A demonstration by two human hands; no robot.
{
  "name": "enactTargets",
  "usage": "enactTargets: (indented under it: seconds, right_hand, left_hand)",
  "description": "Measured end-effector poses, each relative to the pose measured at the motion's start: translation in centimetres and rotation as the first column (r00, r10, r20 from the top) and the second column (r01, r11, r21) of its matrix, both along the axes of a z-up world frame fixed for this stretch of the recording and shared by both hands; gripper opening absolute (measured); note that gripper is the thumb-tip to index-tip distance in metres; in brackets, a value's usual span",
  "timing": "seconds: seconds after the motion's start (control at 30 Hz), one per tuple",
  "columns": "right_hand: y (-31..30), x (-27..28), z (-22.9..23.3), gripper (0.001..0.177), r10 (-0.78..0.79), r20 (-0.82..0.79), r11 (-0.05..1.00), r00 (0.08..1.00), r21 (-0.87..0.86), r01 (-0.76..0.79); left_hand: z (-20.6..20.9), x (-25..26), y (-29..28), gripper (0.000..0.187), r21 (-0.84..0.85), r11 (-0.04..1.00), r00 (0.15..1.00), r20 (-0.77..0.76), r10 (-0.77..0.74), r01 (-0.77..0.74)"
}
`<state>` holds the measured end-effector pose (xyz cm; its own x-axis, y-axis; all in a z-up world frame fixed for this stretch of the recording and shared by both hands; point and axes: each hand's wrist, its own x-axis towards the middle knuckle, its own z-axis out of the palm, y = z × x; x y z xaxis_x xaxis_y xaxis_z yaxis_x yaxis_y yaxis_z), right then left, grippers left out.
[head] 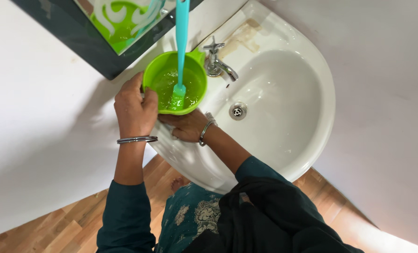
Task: The person cleans a white bathroom sink using a cloth. They wipe the basin, faucet, and surrounding areas, occasionally dipping the cloth into a green bucket of water to rinse it.
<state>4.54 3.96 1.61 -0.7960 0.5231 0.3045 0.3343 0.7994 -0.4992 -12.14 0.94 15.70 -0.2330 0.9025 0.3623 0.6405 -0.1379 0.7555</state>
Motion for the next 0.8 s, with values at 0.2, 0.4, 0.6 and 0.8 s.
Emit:
enactTargets:
  seconds: [0.2,0.4,0.6,0.8]
  right_hand:
    - [-4.1,3.6,-0.1,0.065,0.028,-0.104,0.989,0.994,-0.139,-0.042]
    - [-11.6,8.6,2.7,0.061,-0.023,-0.120,0.959,0.992,-0.284,-0.012]
    - [-13.0,12.2,2.3,0.043,-0.213,0.284,0.805,0.935,-0.491,0.333]
    - [-6.7,15.5,-1.1,0.028,-0.541,-0.092,0.815,0.836,-0.301,0.494]
  left_hand:
    - [-2.2,0.2,-0.2,0.033,-0.167,0.984,0.996,0.046,0.074,-0.066]
    - [-4.9,0.3,-0.6,0.036,-0.066,0.996,0.998,0.003,0.063,-0.063]
    - [-6.2,-0.1,-2.3,0.038,-0.154,0.983,0.985,0.125,0.117,-0.097]
    - [-3.4,-0.1,-4.5,0.046,-0.144,0.977,0.968,-0.219,0.123,-0.157]
